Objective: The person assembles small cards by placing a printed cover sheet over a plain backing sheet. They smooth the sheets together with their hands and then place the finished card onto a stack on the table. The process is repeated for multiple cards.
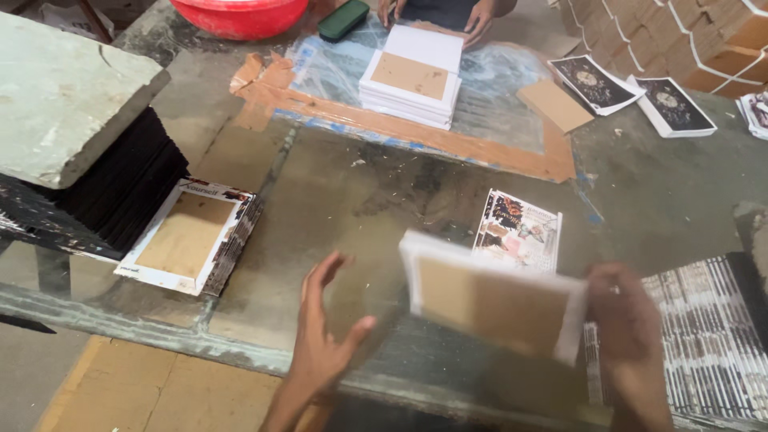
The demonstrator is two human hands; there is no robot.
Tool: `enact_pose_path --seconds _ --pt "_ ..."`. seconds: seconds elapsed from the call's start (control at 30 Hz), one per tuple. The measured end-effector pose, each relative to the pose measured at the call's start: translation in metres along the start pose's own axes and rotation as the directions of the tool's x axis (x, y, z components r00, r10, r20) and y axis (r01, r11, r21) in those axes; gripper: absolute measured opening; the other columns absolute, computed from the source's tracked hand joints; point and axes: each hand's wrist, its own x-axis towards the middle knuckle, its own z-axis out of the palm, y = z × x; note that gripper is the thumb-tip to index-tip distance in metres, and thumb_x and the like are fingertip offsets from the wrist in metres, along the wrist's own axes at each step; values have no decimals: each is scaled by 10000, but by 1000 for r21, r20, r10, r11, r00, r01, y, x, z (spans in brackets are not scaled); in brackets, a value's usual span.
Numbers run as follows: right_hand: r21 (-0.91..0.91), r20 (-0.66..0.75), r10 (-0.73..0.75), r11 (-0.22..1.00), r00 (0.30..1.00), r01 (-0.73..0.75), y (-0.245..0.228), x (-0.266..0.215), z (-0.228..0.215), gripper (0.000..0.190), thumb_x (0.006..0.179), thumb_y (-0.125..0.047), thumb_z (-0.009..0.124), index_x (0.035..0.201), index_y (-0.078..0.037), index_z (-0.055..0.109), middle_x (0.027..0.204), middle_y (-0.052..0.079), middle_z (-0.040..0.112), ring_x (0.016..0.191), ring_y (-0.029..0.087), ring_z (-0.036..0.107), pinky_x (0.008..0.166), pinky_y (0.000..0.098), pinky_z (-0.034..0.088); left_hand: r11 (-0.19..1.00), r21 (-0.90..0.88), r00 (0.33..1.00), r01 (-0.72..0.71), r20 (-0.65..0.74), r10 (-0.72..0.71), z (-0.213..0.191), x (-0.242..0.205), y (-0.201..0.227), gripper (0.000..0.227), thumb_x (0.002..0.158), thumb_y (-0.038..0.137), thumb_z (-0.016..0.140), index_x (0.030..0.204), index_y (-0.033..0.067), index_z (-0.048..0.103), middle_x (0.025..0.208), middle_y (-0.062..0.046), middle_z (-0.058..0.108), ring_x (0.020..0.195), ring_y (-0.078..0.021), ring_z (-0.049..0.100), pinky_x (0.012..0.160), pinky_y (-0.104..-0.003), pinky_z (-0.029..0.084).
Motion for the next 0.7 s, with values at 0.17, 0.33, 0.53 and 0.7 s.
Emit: enact_pose_path --seconds 0.17,0.33,0.53,0.7 --pt "-109 322 158 986 933 -130 8 -22 19 249 1084 -273 523 1068 -50 634 949 27 565 879 99 520 778 253 435 843 -325 535 428 843 53 -19 54 28 964 822 309 798 1583 73 255 1543 -182 493 1367 -304 555 1156 -426 417" --pt "362 465 339 771 818 -525 36 -32 36 289 1134 -288 578 1177 -2 573 937 64 541 891 152 569 765 316 487 958 -13 167 286 985 -36 -2 52 24 597 896 249 742 1432 43 579 1254 -184 727 1136 -258 695 963 -348 539" --pt "-547 616 543 816 571 -187 22 -16 58 559 748 -223 873 1269 -200 672 858 21 769 794 107 706 719 247 531 995 23 140 94 989 -36 4 44 -1 596 800 140 767 1373 62 627 1137 -180 747 1054 -316 722 899 -392 554" --pt "-447 776 362 894 516 45 4 -9 90 299 800 -331 860 1001 -114 818 835 45 774 795 197 728 732 329 567 981 176 176 -82 971 -159 14 37 -13 578 759 75 748 1327 73 644 1130 -206 728 1067 -368 684 904 -450 530"
